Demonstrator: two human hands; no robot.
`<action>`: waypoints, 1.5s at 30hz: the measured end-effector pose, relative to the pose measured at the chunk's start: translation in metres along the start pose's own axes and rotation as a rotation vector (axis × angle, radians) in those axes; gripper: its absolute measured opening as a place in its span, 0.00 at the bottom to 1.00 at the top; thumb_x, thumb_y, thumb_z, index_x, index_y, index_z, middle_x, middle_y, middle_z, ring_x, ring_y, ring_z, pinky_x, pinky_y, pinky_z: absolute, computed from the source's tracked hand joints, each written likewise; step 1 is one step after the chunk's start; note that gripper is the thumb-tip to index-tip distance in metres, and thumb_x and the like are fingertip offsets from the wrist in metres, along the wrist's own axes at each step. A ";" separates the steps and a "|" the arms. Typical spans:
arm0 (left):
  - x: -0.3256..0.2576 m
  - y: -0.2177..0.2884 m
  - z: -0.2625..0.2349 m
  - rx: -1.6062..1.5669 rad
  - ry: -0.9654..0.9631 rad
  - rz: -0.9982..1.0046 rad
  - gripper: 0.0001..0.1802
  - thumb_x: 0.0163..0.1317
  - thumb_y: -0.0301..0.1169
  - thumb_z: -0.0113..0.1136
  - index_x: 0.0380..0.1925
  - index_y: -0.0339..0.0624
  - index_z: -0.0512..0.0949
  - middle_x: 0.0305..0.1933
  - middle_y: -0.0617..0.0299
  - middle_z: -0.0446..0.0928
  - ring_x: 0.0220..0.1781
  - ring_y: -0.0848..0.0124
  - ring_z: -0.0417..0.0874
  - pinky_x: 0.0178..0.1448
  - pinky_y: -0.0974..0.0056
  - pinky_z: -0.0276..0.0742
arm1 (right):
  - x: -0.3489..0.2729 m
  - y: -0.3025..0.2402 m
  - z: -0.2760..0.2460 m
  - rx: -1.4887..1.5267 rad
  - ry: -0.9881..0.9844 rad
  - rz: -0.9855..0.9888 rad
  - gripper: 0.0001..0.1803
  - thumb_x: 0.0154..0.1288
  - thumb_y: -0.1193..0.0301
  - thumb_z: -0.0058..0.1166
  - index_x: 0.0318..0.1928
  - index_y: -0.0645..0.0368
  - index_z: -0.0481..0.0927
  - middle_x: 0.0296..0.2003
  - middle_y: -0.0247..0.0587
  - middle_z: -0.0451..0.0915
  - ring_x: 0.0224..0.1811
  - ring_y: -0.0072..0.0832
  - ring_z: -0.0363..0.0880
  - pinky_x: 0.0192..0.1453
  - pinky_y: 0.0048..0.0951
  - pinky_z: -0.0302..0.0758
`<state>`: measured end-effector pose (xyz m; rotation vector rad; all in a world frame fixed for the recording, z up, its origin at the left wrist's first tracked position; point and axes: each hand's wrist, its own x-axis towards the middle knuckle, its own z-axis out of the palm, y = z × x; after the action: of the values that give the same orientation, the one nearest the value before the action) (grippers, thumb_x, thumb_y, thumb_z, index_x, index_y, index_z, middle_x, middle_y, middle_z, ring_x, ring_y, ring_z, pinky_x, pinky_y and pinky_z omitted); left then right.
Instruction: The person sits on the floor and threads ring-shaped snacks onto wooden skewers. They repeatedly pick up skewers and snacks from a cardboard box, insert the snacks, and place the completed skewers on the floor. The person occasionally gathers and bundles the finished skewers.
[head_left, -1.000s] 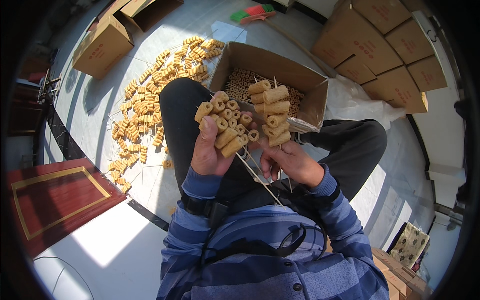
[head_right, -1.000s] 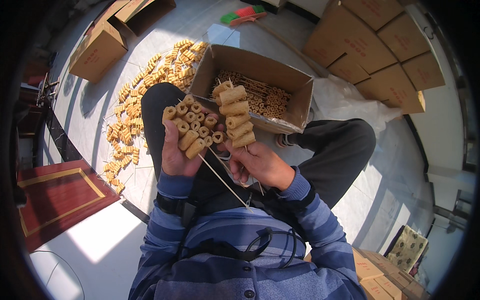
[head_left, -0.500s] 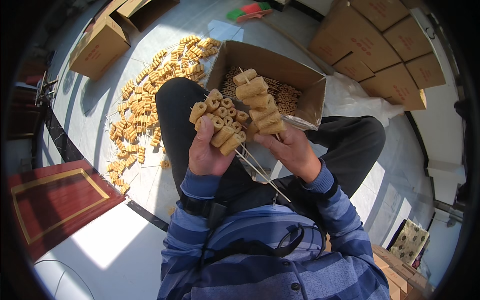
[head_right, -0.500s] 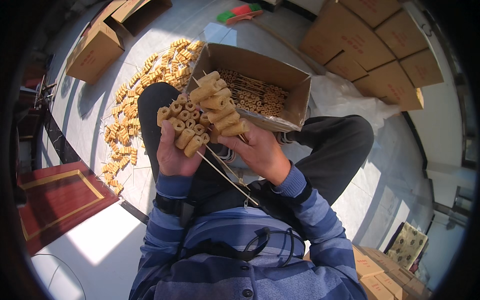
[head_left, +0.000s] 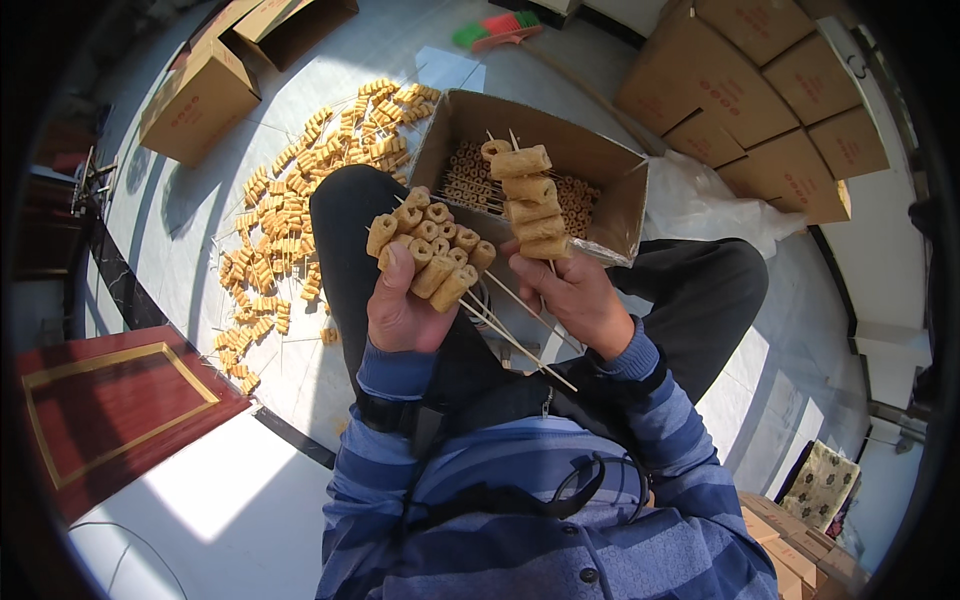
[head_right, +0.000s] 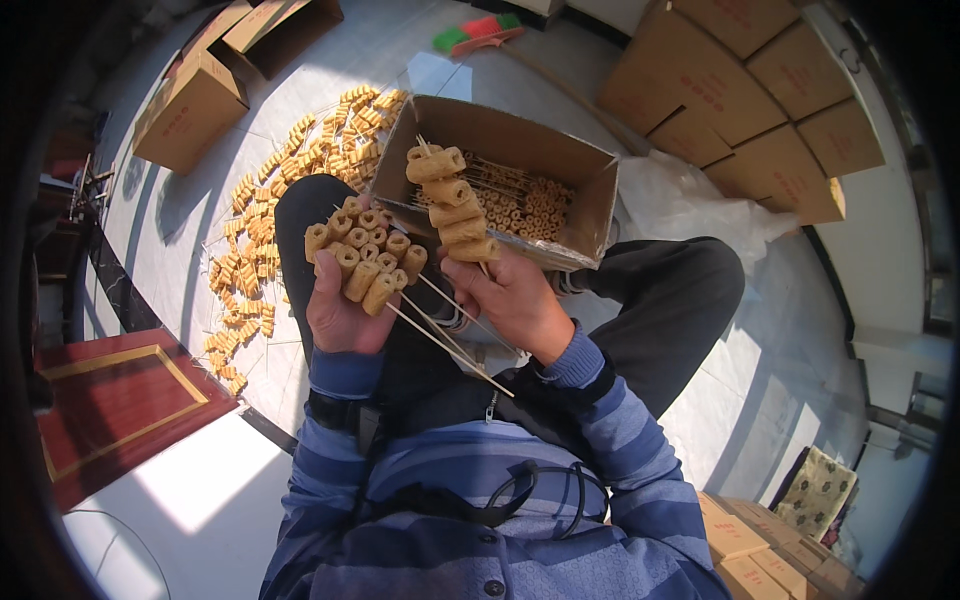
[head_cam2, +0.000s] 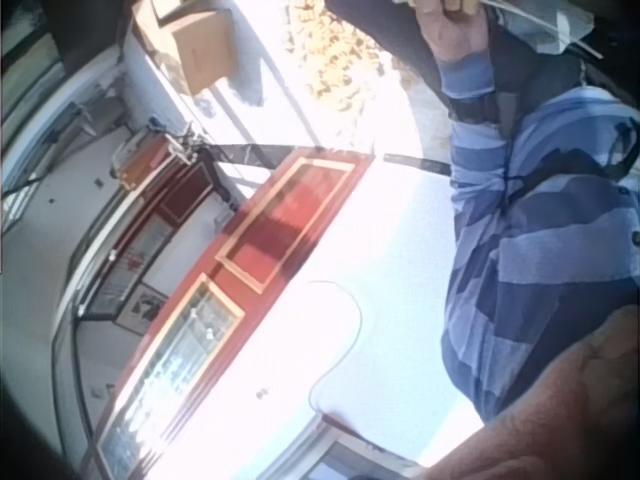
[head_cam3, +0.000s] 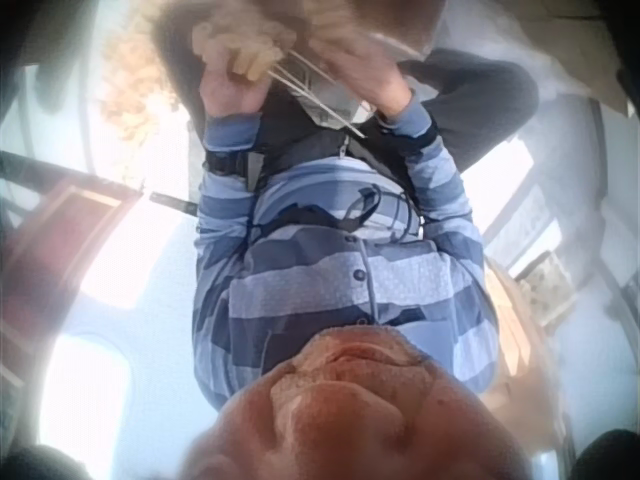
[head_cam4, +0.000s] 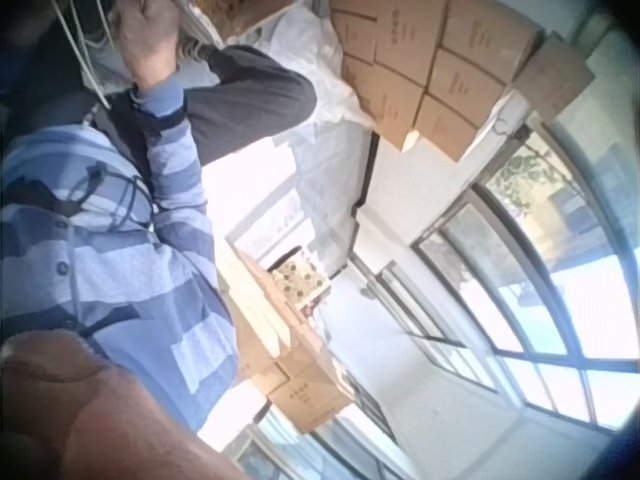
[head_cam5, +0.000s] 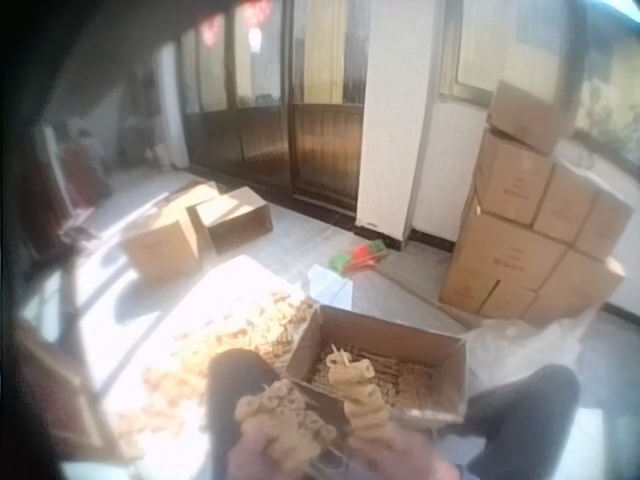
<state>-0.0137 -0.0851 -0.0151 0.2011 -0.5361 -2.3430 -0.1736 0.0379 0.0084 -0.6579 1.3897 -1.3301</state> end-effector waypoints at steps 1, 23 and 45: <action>0.000 0.003 -0.001 -0.024 -0.019 0.001 0.43 0.69 0.48 0.61 0.76 0.42 0.53 0.65 0.54 0.70 0.67 0.58 0.73 0.73 0.48 0.68 | -0.001 -0.005 -0.003 -0.126 0.043 0.046 0.12 0.75 0.67 0.54 0.53 0.60 0.77 0.26 0.30 0.75 0.25 0.14 0.72 0.29 0.20 0.70; -0.002 -0.002 0.025 0.069 -0.027 -0.018 0.47 0.70 0.53 0.56 0.76 0.34 0.51 0.74 0.45 0.61 0.75 0.51 0.65 0.78 0.46 0.59 | -0.015 -0.017 0.008 -0.393 -0.088 0.033 0.18 0.76 0.67 0.42 0.60 0.64 0.65 0.29 0.45 0.78 0.31 0.31 0.79 0.40 0.34 0.77; -0.001 0.002 0.019 0.097 -0.013 -0.067 0.52 0.58 0.48 0.62 0.76 0.33 0.50 0.71 0.41 0.64 0.72 0.48 0.69 0.75 0.45 0.66 | -0.019 -0.008 0.011 -0.634 -0.121 -0.048 0.21 0.77 0.63 0.41 0.62 0.63 0.61 0.39 0.62 0.82 0.42 0.59 0.81 0.47 0.50 0.76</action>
<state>-0.0176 -0.0798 0.0026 0.2517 -0.6591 -2.3866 -0.1602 0.0495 0.0234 -1.1738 1.7087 -0.8524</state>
